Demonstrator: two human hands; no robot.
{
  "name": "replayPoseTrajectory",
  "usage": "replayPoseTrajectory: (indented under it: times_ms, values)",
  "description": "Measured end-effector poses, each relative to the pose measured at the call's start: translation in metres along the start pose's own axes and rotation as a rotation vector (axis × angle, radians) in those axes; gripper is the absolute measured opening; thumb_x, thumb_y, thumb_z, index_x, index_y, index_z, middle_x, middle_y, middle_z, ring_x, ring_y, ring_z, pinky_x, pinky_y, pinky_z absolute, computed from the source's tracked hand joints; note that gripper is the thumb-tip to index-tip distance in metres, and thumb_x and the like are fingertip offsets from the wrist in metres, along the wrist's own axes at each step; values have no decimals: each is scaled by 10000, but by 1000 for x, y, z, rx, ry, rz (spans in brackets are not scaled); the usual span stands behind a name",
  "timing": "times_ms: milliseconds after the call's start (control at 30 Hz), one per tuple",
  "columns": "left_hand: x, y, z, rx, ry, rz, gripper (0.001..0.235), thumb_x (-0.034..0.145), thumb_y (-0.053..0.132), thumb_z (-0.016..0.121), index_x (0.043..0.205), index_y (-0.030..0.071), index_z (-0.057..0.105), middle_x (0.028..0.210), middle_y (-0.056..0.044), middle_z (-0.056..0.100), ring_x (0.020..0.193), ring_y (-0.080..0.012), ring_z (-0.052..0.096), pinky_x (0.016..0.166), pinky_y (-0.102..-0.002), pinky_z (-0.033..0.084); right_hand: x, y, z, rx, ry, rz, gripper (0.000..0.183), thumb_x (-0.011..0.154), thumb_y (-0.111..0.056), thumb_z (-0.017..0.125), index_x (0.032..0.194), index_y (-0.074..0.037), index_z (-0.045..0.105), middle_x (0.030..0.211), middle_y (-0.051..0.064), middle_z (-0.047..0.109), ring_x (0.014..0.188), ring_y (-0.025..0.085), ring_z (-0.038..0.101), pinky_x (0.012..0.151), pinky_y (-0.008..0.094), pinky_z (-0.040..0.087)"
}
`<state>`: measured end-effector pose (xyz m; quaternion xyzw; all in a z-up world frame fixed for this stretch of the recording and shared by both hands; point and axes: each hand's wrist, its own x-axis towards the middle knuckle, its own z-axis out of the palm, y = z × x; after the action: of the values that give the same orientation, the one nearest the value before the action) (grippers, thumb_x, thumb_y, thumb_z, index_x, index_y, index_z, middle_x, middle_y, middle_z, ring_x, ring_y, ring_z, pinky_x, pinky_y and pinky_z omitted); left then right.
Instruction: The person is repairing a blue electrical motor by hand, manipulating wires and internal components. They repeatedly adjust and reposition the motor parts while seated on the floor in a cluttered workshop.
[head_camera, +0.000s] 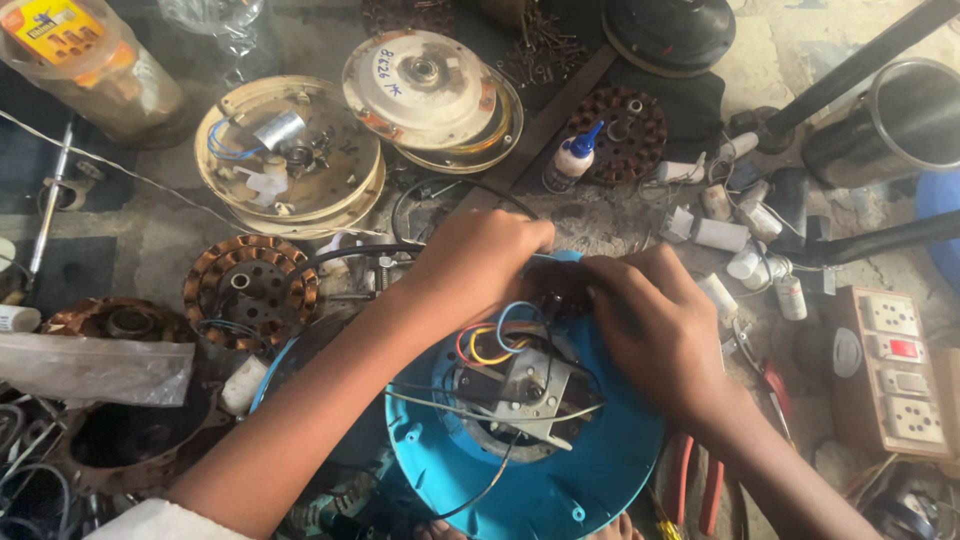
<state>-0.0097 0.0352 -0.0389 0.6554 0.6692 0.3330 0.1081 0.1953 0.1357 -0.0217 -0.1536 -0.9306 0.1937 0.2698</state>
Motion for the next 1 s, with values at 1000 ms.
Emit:
replayPoseTrajectory:
  times_ms: [1000]
  values:
    - [9,-6,-6,55,-122,-36,196,699,44,693,893,53,722,831,-216,718,844,-427,704,740,-532,541,33,17,15,-261,-594,197,459,759,-72,658,1183,-52,482,771,241,685,769,472,672,682,583,521]
